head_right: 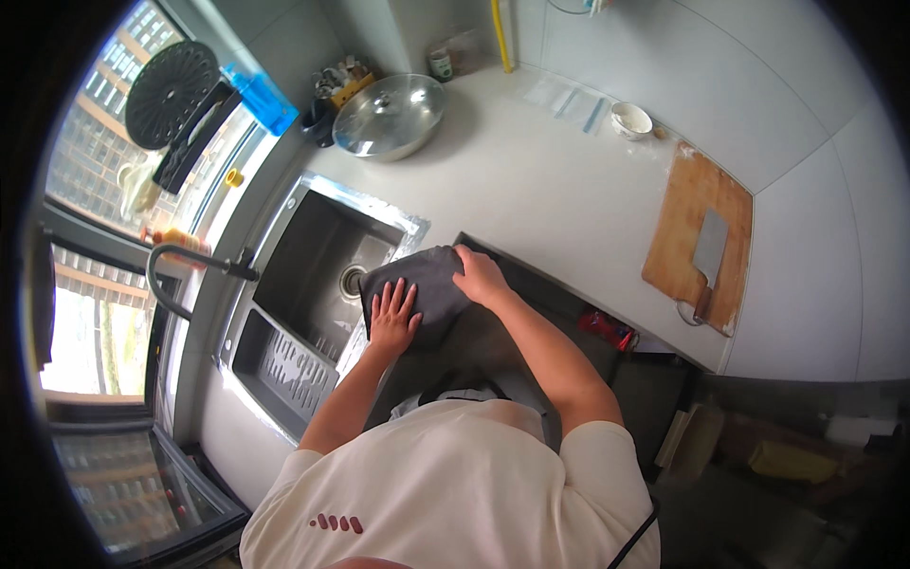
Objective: The person washes a stack of bowls in the sink using a sponge and water, then dries them with a cloth and places them in a cabinet. The person also wipes the countertop and a spice rack with a paper towel.
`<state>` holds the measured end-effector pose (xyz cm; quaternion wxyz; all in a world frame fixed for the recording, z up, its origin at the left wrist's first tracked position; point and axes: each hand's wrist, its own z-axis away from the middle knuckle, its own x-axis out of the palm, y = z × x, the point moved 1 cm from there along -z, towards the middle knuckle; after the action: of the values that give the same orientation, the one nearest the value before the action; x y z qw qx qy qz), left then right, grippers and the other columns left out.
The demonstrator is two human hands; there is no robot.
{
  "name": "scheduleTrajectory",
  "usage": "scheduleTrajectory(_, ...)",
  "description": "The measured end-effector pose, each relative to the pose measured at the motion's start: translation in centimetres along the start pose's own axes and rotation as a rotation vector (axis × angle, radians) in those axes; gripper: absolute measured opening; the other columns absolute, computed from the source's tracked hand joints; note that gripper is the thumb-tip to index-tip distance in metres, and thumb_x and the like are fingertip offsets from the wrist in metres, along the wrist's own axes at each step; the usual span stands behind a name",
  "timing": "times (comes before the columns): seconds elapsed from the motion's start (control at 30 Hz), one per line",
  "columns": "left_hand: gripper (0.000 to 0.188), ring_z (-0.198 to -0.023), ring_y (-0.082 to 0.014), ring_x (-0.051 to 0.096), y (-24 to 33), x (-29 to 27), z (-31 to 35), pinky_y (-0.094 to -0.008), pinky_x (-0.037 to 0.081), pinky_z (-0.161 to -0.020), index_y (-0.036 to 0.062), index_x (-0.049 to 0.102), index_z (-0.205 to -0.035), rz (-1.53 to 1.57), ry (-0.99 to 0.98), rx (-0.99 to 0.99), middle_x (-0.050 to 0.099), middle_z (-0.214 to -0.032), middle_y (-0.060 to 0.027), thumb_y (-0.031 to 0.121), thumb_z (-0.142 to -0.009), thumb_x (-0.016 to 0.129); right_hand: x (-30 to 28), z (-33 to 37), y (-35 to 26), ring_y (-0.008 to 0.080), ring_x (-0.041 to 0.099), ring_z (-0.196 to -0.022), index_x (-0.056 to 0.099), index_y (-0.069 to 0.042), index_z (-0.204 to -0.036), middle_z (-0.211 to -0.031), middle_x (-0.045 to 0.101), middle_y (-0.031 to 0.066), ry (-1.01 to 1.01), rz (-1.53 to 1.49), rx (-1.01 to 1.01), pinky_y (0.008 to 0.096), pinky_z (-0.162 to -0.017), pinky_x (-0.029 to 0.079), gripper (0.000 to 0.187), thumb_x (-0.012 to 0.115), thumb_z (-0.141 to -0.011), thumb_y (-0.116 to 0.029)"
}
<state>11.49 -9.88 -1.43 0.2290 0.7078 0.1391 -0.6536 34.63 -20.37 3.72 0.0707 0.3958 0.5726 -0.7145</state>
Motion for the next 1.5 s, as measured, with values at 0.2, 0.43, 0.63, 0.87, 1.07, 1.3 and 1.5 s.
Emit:
scheduleTrajectory(0.2, 0.062, -0.147, -0.0356, 0.018, 5.8, 1.6, -11.4, -0.0573, 0.016, -0.116, 0.0294, 0.034, -0.151, 0.010, -0.007, 0.157, 0.023, -0.160, -0.0062, 0.045, -0.093, 0.053, -7.9, -2.6, 6.2, 0.0404, 0.062, -0.098, 0.050, -0.008, -0.123, -0.106, 0.064, 0.0207, 0.140, 0.205, 0.162, 0.0480, -0.081, 0.051, 0.044, 0.068, -0.084, -0.018)
scheduleTrajectory(0.43, 0.063, -0.147, -0.0412, 0.008, 11.7, 7.9, -16.6, -0.0621, 0.011, -0.116, 0.0308, 0.036, -0.149, 0.196, -0.092, 0.173, 0.015, -0.161, -0.0099, 0.048, -0.092, 0.054, -10.7, 0.7, 10.5, 0.0360, 0.045, -0.128, 0.039, -0.009, -0.143, -0.137, 0.047, 0.0169, 0.498, 0.504, 0.227, 0.0507, -0.101, 0.039, 0.072, 0.074, -0.081, -0.020)
scheduleTrajectory(0.63, 0.061, -0.147, -0.0409, 0.010, 12.0, 4.5, -20.5, -0.0641, 0.013, -0.114, 0.0334, 0.038, -0.147, 0.180, -0.147, 0.269, 0.021, -0.159, -0.0015, 0.038, -0.089, 0.057, -4.4, -3.9, 10.1, 0.0379, 0.021, -0.146, 0.036, -0.005, -0.147, -0.156, 0.027, 0.0173, 0.176, 0.378, -0.027, 0.0610, -0.115, 0.012, 0.074, 0.057, -0.091, -0.048)
scheduleTrajectory(0.87, 0.059, -0.148, -0.0343, 0.016, 11.9, 2.9, -23.8, -0.0648, 0.016, -0.112, 0.0275, 0.040, -0.147, 0.169, -0.293, 0.239, 0.022, -0.159, -0.0009, 0.039, -0.091, 0.054, -7.2, -9.7, 11.3, 0.0329, 0.021, -0.147, 0.036, -0.004, -0.148, -0.157, 0.029, 0.0134, -0.006, 0.506, -0.107, 0.0573, -0.117, 0.010, 0.083, 0.050, -0.088, -0.061)
scheduleTrajectory(1.07, 0.059, -0.146, -0.0320, 0.021, 11.1, 3.2, -34.5, -0.0673, 0.017, -0.110, 0.0284, 0.042, -0.146, 0.072, -0.127, 0.229, 0.026, -0.158, 0.0006, 0.039, -0.089, 0.053, -10.0, -19.7, 14.2, 0.0285, 0.021, -0.147, 0.034, -0.005, -0.149, -0.157, 0.029, 0.0101, 0.017, 0.544, -0.098, 0.0535, -0.119, 0.010, 0.078, 0.050, -0.091, -0.055)
scheduleTrajectory(1.3, 0.056, -0.146, -0.0330, 0.023, 9.7, 3.6, -44.1, -0.0675, 0.016, -0.111, 0.0283, 0.038, -0.149, 0.022, -0.110, 0.122, 0.028, -0.158, 0.0029, 0.039, -0.094, 0.044, -12.0, -29.7, 16.8, 0.0267, 0.024, -0.146, 0.038, -0.006, -0.147, -0.155, 0.034, 0.0089, 0.073, 0.545, -0.176, 0.0510, -0.119, 0.011, 0.075, 0.048, -0.092, -0.056)
scheduleTrajectory(1.5, 0.055, -0.146, -0.0333, 0.020, 8.5, 3.5, -49.8, -0.0678, 0.017, -0.111, 0.0306, 0.036, -0.149, -0.014, -0.114, 0.077, 0.024, -0.159, 0.0052, 0.036, -0.095, 0.039, -12.2, -35.2, 18.0, 0.0258, 0.026, -0.145, 0.041, -0.006, -0.145, -0.153, 0.036, 0.0093, 0.171, 0.517, -0.125, 0.0494, -0.119, 0.013, 0.070, 0.048, -0.093, -0.053)
